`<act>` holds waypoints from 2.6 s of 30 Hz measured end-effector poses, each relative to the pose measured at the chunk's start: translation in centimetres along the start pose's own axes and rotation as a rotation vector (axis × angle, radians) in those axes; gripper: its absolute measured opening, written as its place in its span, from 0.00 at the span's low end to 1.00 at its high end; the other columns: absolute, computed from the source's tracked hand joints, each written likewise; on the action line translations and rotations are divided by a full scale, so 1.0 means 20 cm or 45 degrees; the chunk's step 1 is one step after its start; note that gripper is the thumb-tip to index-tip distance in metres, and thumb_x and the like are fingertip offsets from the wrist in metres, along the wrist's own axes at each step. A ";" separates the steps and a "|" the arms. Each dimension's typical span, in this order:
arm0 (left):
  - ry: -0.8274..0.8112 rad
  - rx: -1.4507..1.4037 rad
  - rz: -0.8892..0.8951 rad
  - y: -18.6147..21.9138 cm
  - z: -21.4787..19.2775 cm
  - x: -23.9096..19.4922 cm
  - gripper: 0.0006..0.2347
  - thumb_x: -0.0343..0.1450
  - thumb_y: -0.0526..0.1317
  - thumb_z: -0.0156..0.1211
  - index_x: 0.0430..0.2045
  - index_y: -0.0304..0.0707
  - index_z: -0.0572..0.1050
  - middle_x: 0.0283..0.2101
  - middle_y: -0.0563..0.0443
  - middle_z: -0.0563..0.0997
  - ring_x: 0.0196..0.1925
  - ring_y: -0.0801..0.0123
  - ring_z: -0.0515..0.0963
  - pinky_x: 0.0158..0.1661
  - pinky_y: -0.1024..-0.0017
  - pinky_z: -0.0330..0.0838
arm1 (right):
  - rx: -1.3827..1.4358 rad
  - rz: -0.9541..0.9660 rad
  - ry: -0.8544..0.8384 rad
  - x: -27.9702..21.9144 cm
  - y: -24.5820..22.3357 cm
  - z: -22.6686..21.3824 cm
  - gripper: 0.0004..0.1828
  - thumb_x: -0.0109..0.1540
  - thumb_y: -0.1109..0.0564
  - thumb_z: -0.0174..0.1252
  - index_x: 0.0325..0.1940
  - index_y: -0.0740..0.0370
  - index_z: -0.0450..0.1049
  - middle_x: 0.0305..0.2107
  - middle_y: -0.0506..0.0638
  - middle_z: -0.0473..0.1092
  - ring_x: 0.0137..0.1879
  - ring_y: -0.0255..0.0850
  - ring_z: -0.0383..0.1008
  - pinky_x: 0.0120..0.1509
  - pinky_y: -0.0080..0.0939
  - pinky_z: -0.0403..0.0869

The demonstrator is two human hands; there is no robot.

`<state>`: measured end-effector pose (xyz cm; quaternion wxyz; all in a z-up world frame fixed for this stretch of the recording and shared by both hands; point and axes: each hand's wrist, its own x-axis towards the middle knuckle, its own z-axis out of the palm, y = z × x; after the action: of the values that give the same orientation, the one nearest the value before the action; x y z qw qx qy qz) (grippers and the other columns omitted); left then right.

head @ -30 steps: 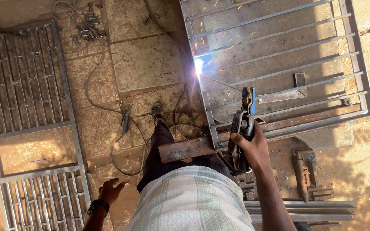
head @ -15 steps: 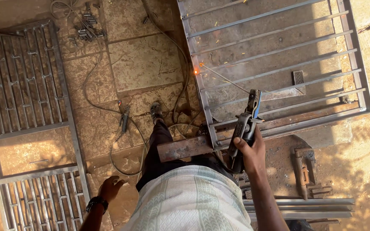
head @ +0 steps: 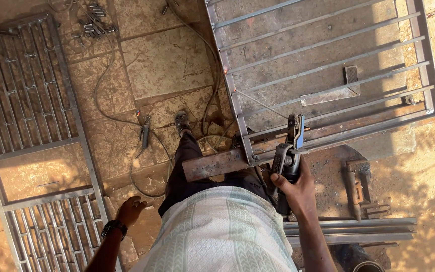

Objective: Welding and measuring metal bars to fabricate a gate.

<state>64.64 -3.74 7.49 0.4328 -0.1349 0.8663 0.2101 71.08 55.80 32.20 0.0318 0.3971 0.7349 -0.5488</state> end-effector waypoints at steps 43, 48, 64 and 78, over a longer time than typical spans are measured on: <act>-0.053 0.102 0.007 -0.03 -0.16 0.02 0.27 0.70 0.53 0.62 0.61 0.36 0.72 0.59 0.39 0.81 0.61 0.54 0.81 0.60 0.62 0.74 | 0.171 0.035 0.129 -0.23 -0.03 -0.04 0.67 0.40 0.17 0.62 0.65 0.73 0.63 0.36 0.60 0.74 0.41 0.52 0.80 0.50 0.54 0.81; -0.076 0.131 0.064 0.06 -0.24 0.10 0.27 0.70 0.52 0.62 0.60 0.36 0.72 0.60 0.38 0.79 0.62 0.54 0.79 0.60 0.61 0.73 | 0.080 0.215 0.131 -0.36 0.14 -0.07 0.68 0.37 0.18 0.63 0.64 0.72 0.64 0.32 0.61 0.75 0.37 0.54 0.82 0.49 0.58 0.82; -0.108 0.276 0.129 0.37 -0.34 0.07 0.27 0.69 0.55 0.62 0.60 0.40 0.73 0.58 0.38 0.80 0.59 0.53 0.81 0.59 0.60 0.74 | 0.001 0.157 0.039 -0.33 0.10 0.02 0.60 0.41 0.25 0.68 0.62 0.71 0.68 0.38 0.61 0.77 0.46 0.52 0.80 0.54 0.55 0.79; -0.081 0.210 0.103 0.19 -0.26 0.10 0.25 0.70 0.52 0.63 0.59 0.39 0.73 0.58 0.39 0.81 0.60 0.54 0.80 0.59 0.59 0.73 | -0.062 0.082 0.016 -0.32 0.19 0.03 0.65 0.41 0.27 0.69 0.69 0.72 0.60 0.42 0.63 0.77 0.48 0.55 0.81 0.60 0.59 0.76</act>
<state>58.35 -2.89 9.62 0.4609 -0.0568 0.8711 0.1595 77.65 52.06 32.08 0.0545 0.4231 0.7351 -0.5269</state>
